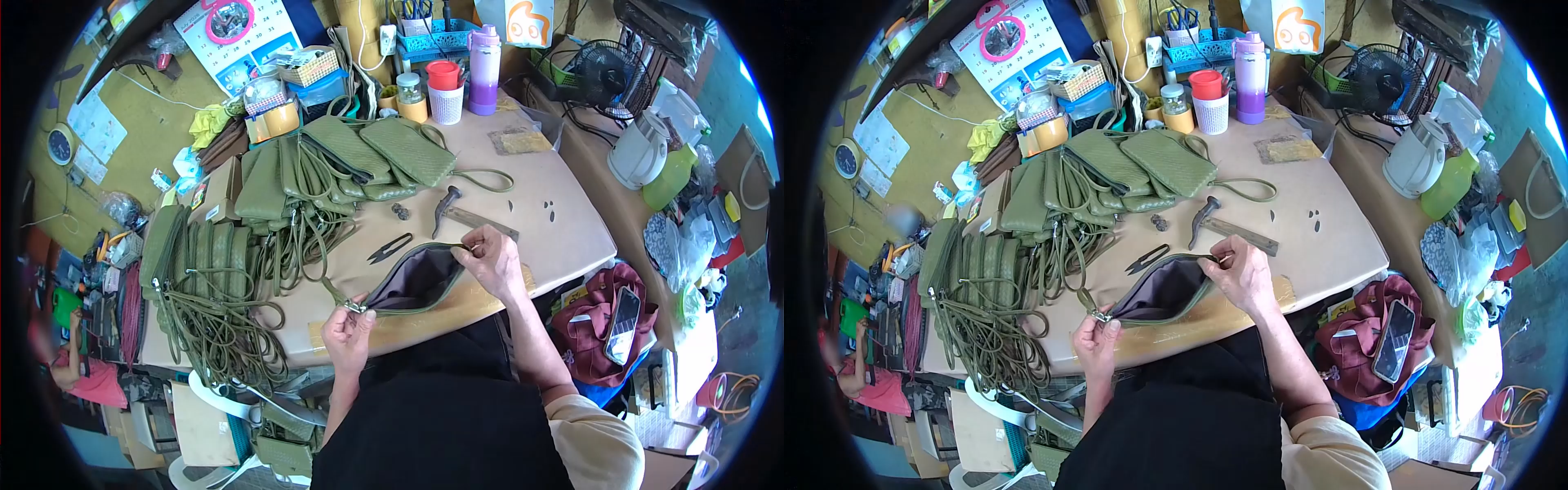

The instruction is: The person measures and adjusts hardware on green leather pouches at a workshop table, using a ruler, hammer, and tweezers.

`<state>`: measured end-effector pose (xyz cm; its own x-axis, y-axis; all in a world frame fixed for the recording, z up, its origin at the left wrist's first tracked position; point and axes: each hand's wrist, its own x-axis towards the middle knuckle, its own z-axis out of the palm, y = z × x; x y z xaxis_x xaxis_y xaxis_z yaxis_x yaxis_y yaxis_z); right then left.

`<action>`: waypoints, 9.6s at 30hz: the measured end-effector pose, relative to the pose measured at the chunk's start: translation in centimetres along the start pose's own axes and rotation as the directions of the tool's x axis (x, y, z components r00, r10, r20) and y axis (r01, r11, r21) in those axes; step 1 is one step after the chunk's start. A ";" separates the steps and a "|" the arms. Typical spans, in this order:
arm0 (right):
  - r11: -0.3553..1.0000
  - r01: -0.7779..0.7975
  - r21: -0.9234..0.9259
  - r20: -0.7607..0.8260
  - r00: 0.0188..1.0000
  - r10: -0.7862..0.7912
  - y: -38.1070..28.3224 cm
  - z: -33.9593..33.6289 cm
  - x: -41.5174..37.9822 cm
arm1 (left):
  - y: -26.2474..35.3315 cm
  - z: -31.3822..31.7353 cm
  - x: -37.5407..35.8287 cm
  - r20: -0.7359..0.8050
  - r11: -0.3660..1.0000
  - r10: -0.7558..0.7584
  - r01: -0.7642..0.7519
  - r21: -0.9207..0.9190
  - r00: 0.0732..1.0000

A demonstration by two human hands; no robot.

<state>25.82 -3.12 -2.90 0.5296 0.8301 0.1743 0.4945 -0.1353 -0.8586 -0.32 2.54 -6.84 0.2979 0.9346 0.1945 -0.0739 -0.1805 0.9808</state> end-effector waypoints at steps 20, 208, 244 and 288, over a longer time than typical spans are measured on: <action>0.836 0.274 -0.475 -0.041 0.943 -0.332 -1.1 2.3 1.1 | 3.5 0.5 -0.2 -0.055 0.996 0.083 -0.082 0.021 0.995; 0.936 0.256 -0.241 0.516 0.851 -0.100 -1.1 9.6 0.4 | -2.9 -3.0 2.7 0.208 0.936 -0.350 0.349 0.041 0.913; 0.889 0.455 0.050 0.782 0.536 -0.318 -3.9 10.5 3.7 | -3.0 -3.0 3.9 0.187 0.874 -0.485 0.472 0.113 0.854; 0.929 0.190 0.317 0.643 0.677 -0.358 -3.1 12.4 1.9 | -2.5 -2.4 3.9 0.188 0.892 -0.439 0.401 0.207 0.879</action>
<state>16.72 5.56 -5.89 -0.2612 0.9583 0.1155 0.3418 0.2038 -0.9174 -1.31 7.33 -8.53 0.4734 0.8427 -0.2564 0.2505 0.1502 0.9564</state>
